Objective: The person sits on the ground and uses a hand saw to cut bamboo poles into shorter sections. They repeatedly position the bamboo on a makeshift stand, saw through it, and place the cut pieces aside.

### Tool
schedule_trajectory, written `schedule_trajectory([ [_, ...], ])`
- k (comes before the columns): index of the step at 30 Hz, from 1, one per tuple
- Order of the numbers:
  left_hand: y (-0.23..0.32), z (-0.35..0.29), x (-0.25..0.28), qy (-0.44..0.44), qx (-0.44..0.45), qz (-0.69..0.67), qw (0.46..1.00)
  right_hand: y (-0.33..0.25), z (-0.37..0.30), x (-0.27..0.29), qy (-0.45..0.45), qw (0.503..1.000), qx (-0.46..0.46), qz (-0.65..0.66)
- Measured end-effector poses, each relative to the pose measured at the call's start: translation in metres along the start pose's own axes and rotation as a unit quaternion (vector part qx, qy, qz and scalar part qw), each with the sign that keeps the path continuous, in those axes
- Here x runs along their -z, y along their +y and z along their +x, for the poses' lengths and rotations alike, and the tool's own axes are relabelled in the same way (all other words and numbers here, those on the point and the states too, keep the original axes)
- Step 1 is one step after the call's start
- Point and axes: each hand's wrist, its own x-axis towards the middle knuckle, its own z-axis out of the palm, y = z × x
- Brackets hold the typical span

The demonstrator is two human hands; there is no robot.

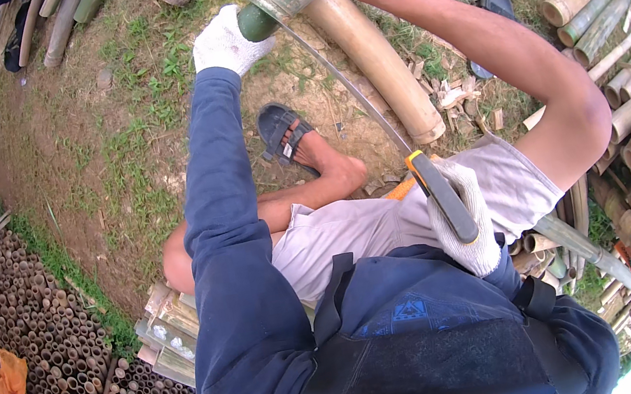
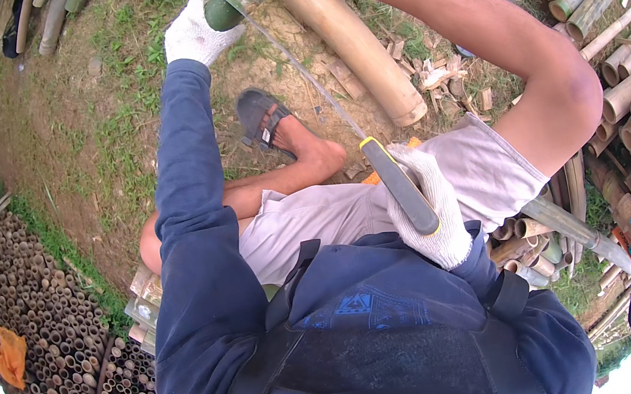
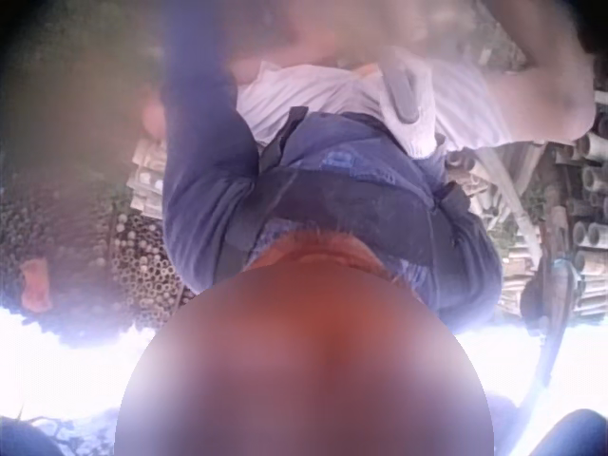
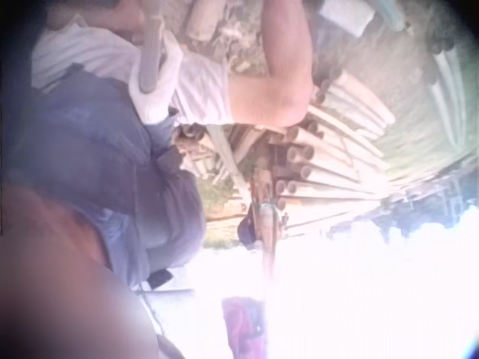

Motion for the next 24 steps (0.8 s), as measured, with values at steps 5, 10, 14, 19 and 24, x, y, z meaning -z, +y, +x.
schedule_trajectory([
  [5,0.002,0.001,0.002,0.029,0.001,-0.009,1.0,0.041,0.15,-0.115,0.022,0.991,0.061,0.119],
  [10,0.001,-0.002,0.005,0.0,-0.014,0.024,1.0,0.063,0.109,-0.092,-0.006,0.992,0.05,0.118],
  [14,-0.001,-0.001,0.005,-0.007,-0.01,0.017,1.0,0.018,-0.006,-0.02,-0.011,0.998,-0.069,-0.001],
  [19,0.003,-0.001,0.0,0.012,0.01,-0.012,1.0,-0.007,0.017,-0.005,-0.008,0.999,-0.052,-0.004],
  [24,0.012,-0.009,0.006,0.032,0.023,-0.029,0.999,0.059,0.163,-0.104,-0.007,0.989,0.07,0.131],
])
